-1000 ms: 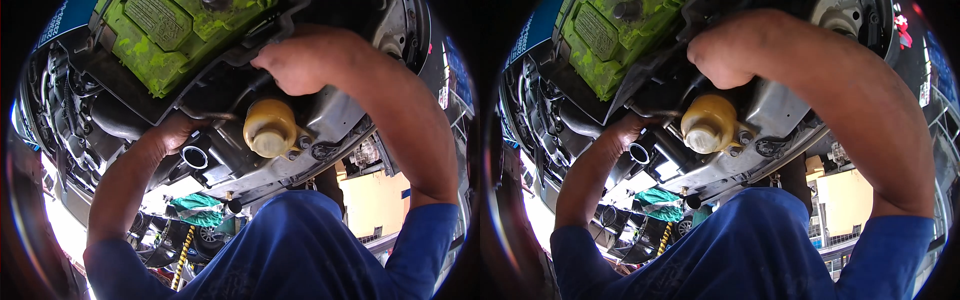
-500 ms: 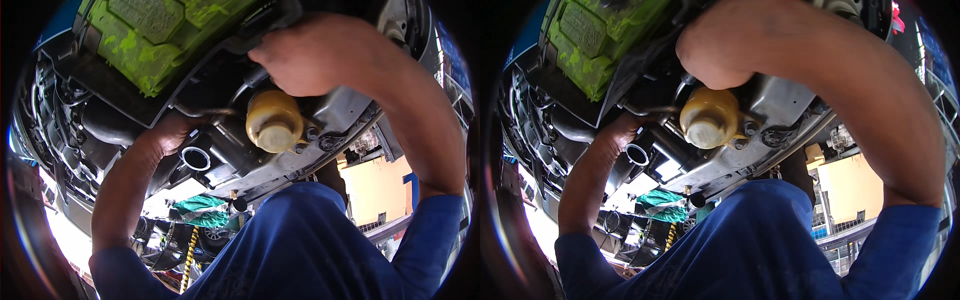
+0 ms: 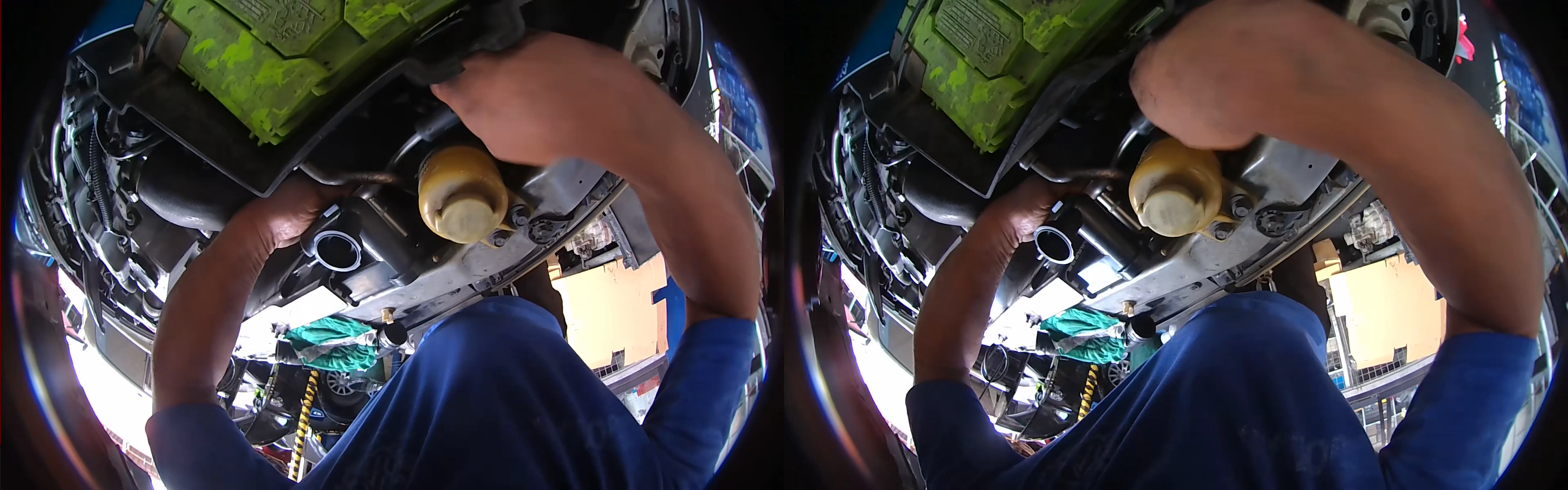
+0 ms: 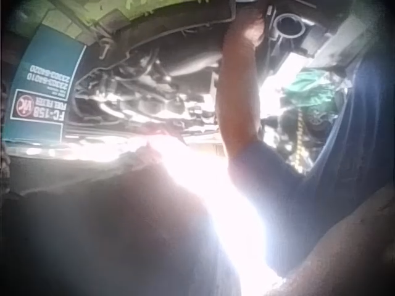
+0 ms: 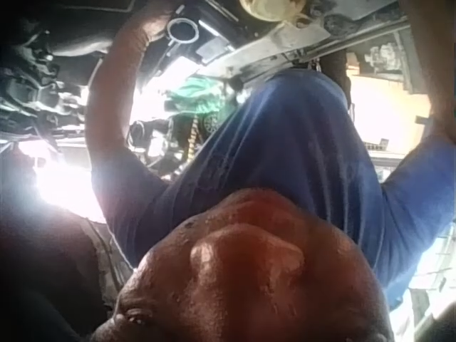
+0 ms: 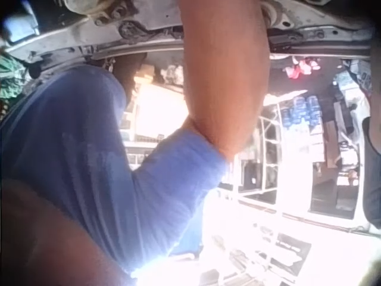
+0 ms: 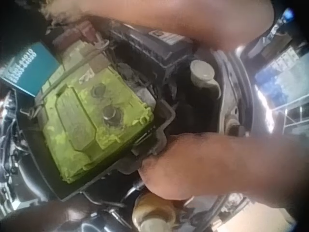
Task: Repairing a car engine, specifically working on hoses and the cooling system.
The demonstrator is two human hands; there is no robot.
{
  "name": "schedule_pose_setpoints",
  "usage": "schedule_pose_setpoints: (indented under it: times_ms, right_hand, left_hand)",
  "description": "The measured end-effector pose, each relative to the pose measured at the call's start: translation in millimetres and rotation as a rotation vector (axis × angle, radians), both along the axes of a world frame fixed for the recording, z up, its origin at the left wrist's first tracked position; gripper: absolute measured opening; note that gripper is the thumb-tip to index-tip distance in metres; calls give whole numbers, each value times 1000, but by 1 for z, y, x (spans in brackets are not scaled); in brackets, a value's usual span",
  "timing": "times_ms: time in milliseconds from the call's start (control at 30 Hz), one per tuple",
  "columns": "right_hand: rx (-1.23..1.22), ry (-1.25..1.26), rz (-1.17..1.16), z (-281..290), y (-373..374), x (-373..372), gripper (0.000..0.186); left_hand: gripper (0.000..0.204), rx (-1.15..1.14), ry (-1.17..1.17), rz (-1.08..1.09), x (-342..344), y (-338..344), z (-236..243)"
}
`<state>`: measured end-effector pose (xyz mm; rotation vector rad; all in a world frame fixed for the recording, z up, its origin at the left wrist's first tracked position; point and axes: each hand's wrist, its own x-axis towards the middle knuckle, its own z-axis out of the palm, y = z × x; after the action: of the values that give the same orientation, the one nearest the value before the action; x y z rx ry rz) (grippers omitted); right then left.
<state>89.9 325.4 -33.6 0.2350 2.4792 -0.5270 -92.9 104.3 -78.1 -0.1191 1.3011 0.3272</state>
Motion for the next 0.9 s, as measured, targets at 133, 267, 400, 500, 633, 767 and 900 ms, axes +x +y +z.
schedule_pose_setpoints:
  times_ms: [133,267,400,500,633,767,900]
  right_hand:
    - [0,-156,67,-14,-5,-21,19]
    - [1,-117,97,5,4,-4,19]
    - [5,-99,58,-2,1,-5,20]
    - [-11,-201,84,-20,-4,-16,20]
    - [-8,-151,135,-3,5,5,21]
    - [-4,-139,114,-15,-1,-6,21]
    - [-25,-230,146,-26,-8,-23,22]
  left_hand:
    - [22,-24,-16,74,-3,-2,-4]
    - [21,96,18,-15,0,-4,-4]
    - [22,-63,-7,87,1,-2,-1]
    - [26,30,-55,109,1,0,0]
    - [28,145,-102,27,-1,1,1]
    - [31,4,-107,62,-3,2,1]
    - [29,-50,-85,85,-1,2,-1]
